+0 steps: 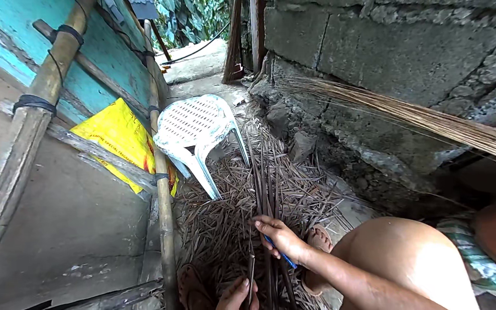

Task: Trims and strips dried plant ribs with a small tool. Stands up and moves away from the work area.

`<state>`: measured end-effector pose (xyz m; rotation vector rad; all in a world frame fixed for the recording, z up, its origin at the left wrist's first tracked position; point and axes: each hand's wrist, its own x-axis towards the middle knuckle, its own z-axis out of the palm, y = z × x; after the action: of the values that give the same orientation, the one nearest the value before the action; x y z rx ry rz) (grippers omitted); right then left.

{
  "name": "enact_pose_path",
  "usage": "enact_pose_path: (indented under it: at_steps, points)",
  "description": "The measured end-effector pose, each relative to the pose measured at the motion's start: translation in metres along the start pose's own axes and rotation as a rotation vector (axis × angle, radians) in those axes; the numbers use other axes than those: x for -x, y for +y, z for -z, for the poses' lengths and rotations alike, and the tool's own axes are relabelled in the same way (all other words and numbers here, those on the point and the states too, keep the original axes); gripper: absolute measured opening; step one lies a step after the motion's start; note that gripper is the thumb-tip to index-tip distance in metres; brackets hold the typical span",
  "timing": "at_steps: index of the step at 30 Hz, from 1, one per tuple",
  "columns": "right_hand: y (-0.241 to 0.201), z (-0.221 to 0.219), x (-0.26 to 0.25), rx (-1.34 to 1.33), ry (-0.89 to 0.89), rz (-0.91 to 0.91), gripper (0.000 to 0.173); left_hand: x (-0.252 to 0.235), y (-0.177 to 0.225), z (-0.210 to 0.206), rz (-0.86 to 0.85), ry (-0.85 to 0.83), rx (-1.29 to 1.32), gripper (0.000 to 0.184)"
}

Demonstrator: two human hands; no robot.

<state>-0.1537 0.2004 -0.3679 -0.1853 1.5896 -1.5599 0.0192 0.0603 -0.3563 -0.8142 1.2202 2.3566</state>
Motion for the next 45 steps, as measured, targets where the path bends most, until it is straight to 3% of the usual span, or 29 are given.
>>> enact_pose_path:
  at_steps: [6, 11, 12, 14, 16, 20, 23, 28, 34, 38, 43, 45]
  points:
    - [0.008, -0.019, 0.009, 0.056, -0.149, -0.142, 0.014, -0.001, 0.004, -0.008, 0.041, 0.115, -0.024, 0.033]
    - [0.001, -0.012, 0.001, 0.045, -0.048, -0.049, 0.013, 0.002, 0.002, -0.007, 0.019, 0.088, -0.096, 0.04]
    - [0.001, -0.008, 0.0, 0.154, -0.02, 0.014, 0.016, 0.001, 0.002, -0.007, -0.012, 0.137, -0.109, 0.039]
    - [-0.002, -0.003, 0.004, 0.462, -0.024, 0.103, 0.038, -0.002, 0.003, -0.007, -0.052, 0.237, -0.102, 0.037]
    - [-0.005, -0.008, 0.018, 0.674, -0.147, 0.123, 0.055, -0.004, 0.008, -0.004, -0.056, 0.28, -0.062, 0.035]
    - [0.007, -0.027, 0.034, 0.987, -0.33, 0.293, 0.054, -0.001, 0.011, -0.001, -0.042, 0.218, 0.068, 0.04]
    - [0.011, -0.021, 0.026, 1.093, -0.258, 0.338, 0.055, -0.001, 0.007, 0.002, -0.005, 0.088, 0.114, 0.041]
    - [0.007, 0.0, 0.007, 1.104, -0.141, 0.337, 0.057, -0.003, 0.006, 0.006, -0.002, 0.039, 0.185, 0.041]
    - [0.009, -0.034, 0.03, 0.945, -0.326, 0.28, 0.052, -0.003, 0.003, -0.002, -0.097, 0.211, 0.086, 0.039]
    - [0.014, -0.033, 0.024, 0.933, -0.29, 0.231, 0.048, -0.004, 0.006, -0.005, -0.11, 0.263, 0.043, 0.035]
    - [0.021, -0.028, 0.021, 0.957, -0.246, 0.31, 0.05, -0.004, 0.007, -0.001, -0.082, 0.21, 0.097, 0.037]
    - [0.029, -0.026, 0.021, 1.007, -0.17, 0.438, 0.049, -0.005, 0.006, 0.002, -0.067, 0.161, 0.122, 0.038]
